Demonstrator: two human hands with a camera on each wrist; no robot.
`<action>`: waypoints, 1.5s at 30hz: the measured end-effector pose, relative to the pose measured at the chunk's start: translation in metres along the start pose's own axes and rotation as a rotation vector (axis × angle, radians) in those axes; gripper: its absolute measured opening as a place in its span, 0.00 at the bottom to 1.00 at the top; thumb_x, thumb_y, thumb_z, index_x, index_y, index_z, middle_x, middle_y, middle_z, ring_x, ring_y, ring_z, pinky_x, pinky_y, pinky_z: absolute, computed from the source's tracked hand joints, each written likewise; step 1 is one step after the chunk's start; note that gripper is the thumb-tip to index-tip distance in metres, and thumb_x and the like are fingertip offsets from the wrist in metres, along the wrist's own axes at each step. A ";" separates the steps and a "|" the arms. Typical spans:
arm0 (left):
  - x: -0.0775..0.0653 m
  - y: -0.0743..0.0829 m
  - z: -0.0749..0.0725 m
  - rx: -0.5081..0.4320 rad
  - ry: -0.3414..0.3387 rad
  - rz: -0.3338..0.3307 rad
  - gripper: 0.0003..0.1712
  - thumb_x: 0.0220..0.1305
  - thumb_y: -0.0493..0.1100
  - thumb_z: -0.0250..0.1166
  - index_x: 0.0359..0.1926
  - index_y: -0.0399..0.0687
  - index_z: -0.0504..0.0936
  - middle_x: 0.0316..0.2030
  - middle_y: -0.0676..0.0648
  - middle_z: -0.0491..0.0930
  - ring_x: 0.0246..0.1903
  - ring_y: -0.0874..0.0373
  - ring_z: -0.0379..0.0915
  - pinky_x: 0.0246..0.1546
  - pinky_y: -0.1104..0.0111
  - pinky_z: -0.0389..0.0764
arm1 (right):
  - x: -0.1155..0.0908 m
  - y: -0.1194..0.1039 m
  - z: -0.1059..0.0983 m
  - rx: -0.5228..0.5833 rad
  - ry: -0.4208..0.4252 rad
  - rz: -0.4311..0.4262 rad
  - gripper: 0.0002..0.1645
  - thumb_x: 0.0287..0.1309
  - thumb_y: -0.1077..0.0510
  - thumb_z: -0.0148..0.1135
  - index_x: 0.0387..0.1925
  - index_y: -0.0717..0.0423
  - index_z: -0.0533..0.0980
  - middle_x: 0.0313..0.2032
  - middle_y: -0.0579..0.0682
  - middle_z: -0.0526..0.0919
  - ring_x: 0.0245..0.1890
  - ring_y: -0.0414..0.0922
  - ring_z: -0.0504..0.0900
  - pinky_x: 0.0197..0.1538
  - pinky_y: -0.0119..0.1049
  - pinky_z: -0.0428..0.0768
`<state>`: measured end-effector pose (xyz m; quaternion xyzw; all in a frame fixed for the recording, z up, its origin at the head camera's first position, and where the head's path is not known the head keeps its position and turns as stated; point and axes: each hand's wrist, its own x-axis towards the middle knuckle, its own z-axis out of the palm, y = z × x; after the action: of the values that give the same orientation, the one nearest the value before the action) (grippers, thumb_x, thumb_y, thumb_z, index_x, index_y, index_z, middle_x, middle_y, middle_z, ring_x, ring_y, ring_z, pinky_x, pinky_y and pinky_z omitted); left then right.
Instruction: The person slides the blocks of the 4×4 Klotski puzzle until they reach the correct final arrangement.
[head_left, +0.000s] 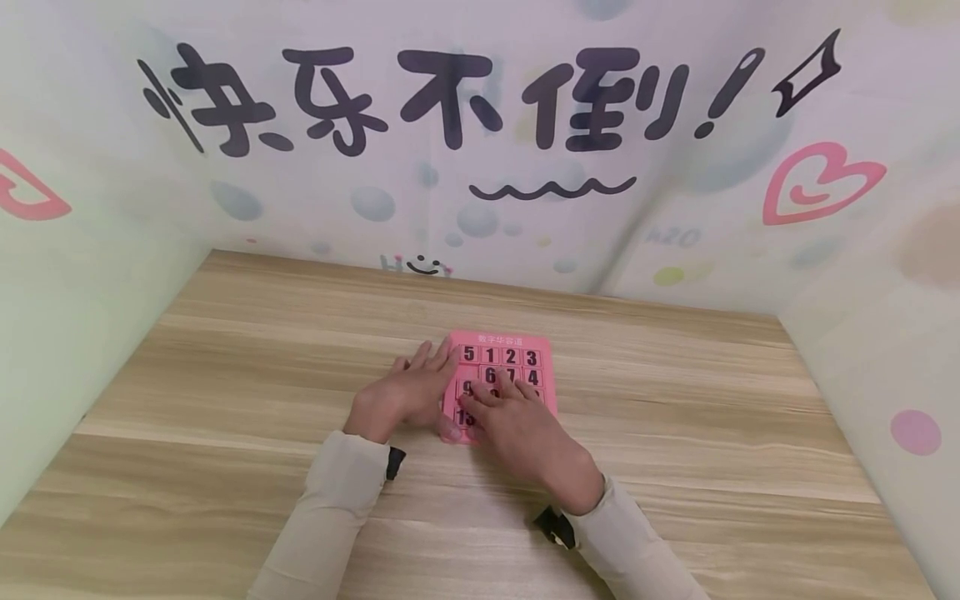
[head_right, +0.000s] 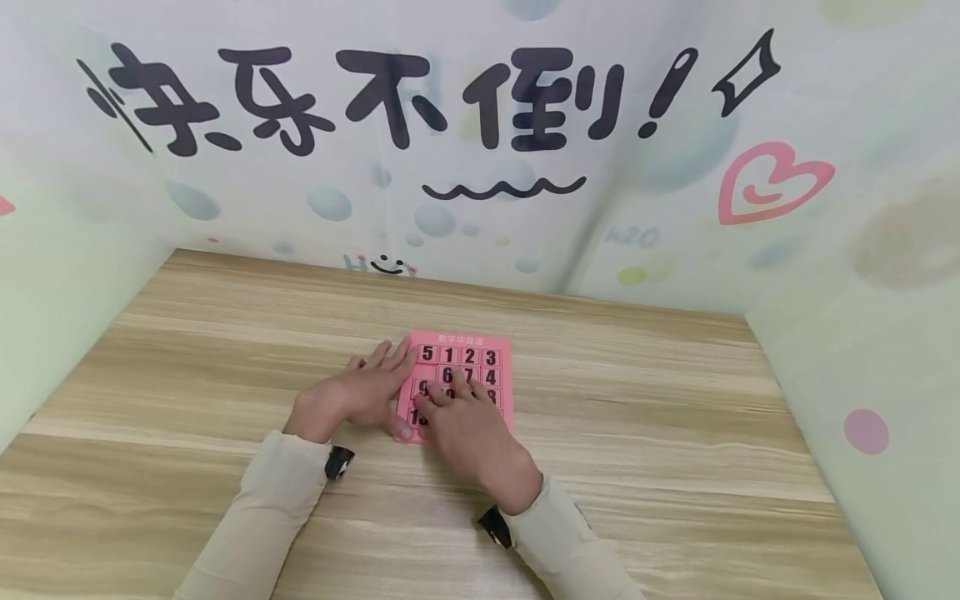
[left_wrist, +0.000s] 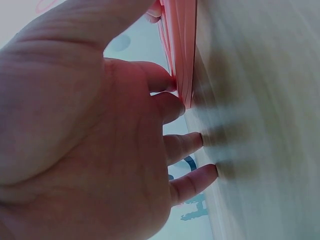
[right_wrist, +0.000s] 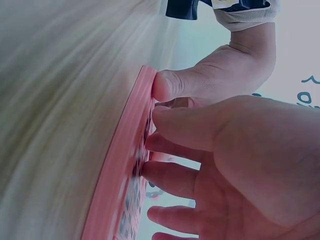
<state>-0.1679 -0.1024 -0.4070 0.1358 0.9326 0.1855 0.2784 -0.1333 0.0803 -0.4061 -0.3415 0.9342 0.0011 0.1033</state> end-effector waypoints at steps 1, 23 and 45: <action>0.000 0.000 0.000 -0.002 0.000 0.000 0.68 0.51 0.56 0.75 0.79 0.45 0.39 0.79 0.46 0.30 0.78 0.45 0.20 0.76 0.46 0.34 | 0.000 0.000 0.000 -0.001 0.000 -0.001 0.25 0.74 0.52 0.49 0.69 0.44 0.70 0.71 0.48 0.67 0.74 0.61 0.57 0.72 0.60 0.62; 0.000 0.000 0.000 -0.011 0.003 0.004 0.68 0.51 0.56 0.76 0.79 0.45 0.39 0.79 0.46 0.29 0.78 0.45 0.20 0.76 0.46 0.33 | -0.003 -0.002 -0.004 0.014 -0.026 0.001 0.25 0.73 0.55 0.50 0.69 0.46 0.71 0.70 0.48 0.68 0.74 0.61 0.56 0.74 0.59 0.58; 0.000 -0.001 0.000 -0.025 0.003 0.006 0.69 0.50 0.55 0.77 0.79 0.45 0.39 0.79 0.46 0.30 0.78 0.44 0.21 0.76 0.46 0.33 | -0.004 -0.002 -0.006 0.026 -0.034 -0.001 0.25 0.73 0.58 0.48 0.69 0.45 0.71 0.70 0.46 0.68 0.74 0.60 0.57 0.73 0.59 0.59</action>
<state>-0.1686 -0.1032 -0.4073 0.1350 0.9302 0.1982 0.2780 -0.1300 0.0813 -0.3991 -0.3407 0.9320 -0.0051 0.1234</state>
